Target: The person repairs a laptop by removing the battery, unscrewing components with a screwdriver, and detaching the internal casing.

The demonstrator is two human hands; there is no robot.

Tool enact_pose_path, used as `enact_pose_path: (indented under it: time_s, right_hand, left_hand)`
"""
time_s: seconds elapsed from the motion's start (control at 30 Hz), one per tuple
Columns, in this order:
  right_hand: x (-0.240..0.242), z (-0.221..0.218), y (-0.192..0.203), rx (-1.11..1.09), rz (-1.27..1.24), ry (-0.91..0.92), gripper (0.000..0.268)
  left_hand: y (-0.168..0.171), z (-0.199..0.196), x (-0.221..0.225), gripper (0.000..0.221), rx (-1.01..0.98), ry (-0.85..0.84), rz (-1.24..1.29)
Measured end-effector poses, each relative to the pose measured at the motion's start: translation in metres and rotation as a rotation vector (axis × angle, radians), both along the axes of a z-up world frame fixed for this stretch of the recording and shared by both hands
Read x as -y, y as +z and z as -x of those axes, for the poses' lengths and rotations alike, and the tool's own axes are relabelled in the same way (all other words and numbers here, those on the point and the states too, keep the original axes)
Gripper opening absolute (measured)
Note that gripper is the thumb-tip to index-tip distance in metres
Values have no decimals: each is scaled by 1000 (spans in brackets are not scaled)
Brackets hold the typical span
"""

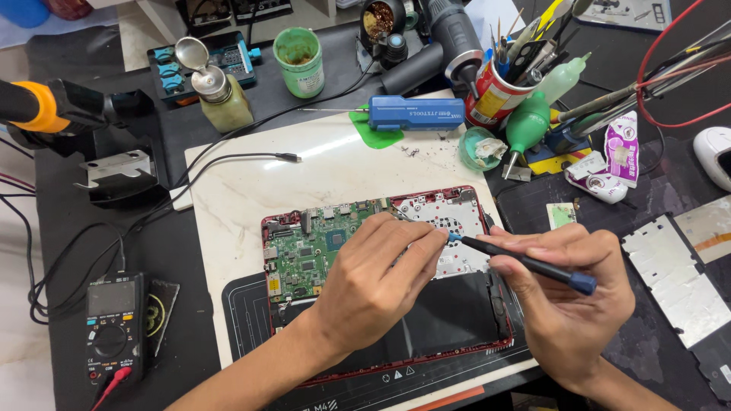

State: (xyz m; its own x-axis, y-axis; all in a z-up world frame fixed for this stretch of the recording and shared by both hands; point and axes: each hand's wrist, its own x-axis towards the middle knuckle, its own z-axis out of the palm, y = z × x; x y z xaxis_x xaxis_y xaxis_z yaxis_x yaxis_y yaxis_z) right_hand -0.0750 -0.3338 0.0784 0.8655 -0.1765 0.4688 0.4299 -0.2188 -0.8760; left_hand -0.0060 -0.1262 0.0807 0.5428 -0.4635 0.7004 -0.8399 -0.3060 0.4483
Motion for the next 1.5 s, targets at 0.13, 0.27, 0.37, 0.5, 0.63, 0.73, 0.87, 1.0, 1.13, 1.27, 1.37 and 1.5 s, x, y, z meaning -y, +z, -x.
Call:
enact_pose_path:
  time_s: [0.13, 0.27, 0.37, 0.5, 0.63, 0.73, 0.87, 1.0, 1.13, 1.27, 1.37, 1.5]
  right_hand:
    - [1, 0, 2, -44, -21, -23, 31]
    - [0, 0, 4, -50, -61, -10, 30]
    - [-1, 0, 4, -68, -88, -11, 29]
    - [-2, 0, 3, -65, -112, -12, 28]
    - [-7, 4, -1, -20, -19, -14, 27]
    - [-10, 5, -4, -3, 91, -49, 32]
    - [-12, 4, -8, 31, 144, -41, 33]
    - [-13, 1, -13, 52, 166, -43, 33]
    - [-14, -1, -13, 52, 198, -34, 34]
    - [-11, -3, -3, 40, 174, -49, 32]
    - [2, -6, 7, 27, 76, -88, 28]
    - [30, -7, 10, 15, -47, -99, 20]
  left_hand:
    - [0, 2, 2, 29, 3, 13, 15]
    - [1, 3, 4, 27, 3, 20, 18]
    - [3, 5, 4, 28, 15, 27, 15]
    - [3, 6, 3, 32, 64, 39, -12]
    - [0, 8, 2, 31, 110, 55, -101]
    - [-4, 8, 0, 32, 194, 84, -174]
    - [-10, 5, 0, 32, 159, 66, -152]
    - [-15, 2, 3, 19, -69, 32, -10]
    - [-15, 1, 5, 14, -293, 6, 91]
    - [-14, -8, 3, 11, -629, -54, 234]
    - [-18, -19, -3, 8, -838, -171, 377]
    - [-26, -37, -11, 8, -1048, -443, 572]
